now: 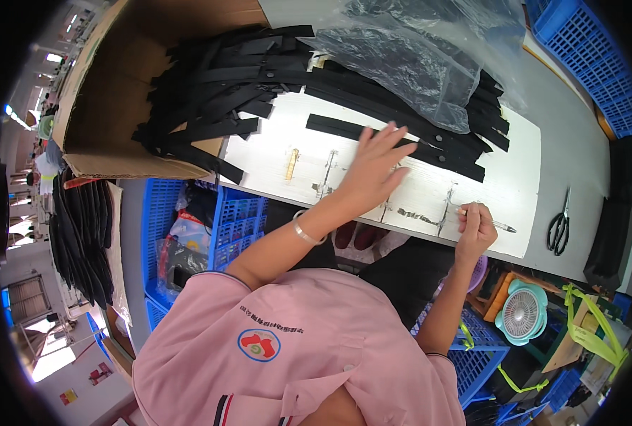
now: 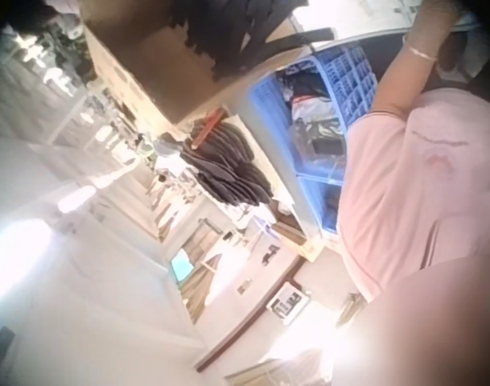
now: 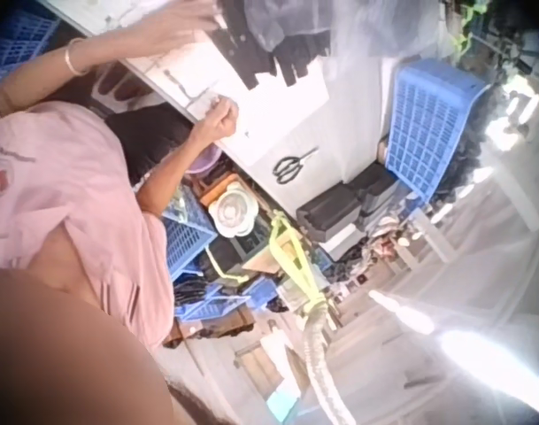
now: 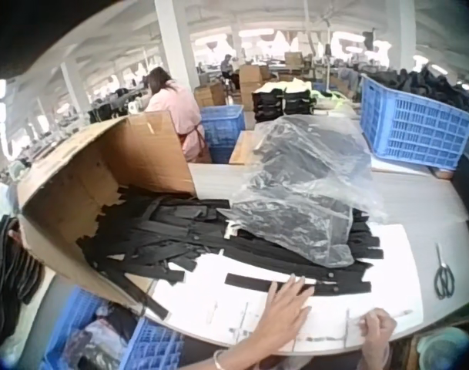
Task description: The recorder uses a pen to mark alignment points on black fabric straps positioned on a workbench.
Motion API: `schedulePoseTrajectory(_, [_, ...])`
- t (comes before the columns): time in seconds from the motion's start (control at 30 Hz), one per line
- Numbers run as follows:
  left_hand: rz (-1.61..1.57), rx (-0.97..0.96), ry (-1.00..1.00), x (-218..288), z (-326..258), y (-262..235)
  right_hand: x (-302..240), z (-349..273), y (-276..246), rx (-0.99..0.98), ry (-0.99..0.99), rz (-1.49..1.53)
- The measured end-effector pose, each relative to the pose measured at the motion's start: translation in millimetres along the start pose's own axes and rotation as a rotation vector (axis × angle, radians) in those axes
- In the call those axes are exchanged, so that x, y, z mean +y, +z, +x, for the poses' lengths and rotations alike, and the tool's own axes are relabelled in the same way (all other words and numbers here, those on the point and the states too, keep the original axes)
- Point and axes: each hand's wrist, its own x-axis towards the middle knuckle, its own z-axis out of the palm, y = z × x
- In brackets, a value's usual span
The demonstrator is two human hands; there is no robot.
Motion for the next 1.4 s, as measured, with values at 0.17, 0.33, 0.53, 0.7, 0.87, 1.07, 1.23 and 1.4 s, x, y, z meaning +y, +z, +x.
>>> schedulePoseTrajectory(0.17, [0.243,0.286,-0.177,-8,-89,-78,0,2,2,0.002,0.015,0.003])
schedulePoseTrajectory(0.33, [0.542,0.477,-0.385,-51,-155,-140,3,3,-1,-0.013,0.005,-0.009])
schedulePoseTrajectory(0.53, [0.538,0.476,-0.312,-80,-136,-161,7,3,2,-0.019,-0.003,0.028])
schedulePoseTrajectory(0.7, [0.218,0.312,-0.171,-52,-72,-111,-1,2,2,-0.016,0.002,-0.029])
schedulePoseTrajectory(0.87, [-0.042,-0.006,-0.075,-9,-30,-40,-37,-14,30,0.024,-0.061,-0.252])
schedulePoseTrajectory(1.07, [-0.244,-0.167,-0.044,24,-19,19,-37,-54,53,-0.132,-0.471,-0.622])
schedulePoseTrajectory(1.23, [-0.134,-0.074,0.053,26,-41,16,-16,-63,38,-0.130,-0.606,-0.865])
schedulePoseTrajectory(1.4, [0.154,-0.109,0.048,12,-73,-14,-10,-52,-2,-0.112,-0.576,-0.976])
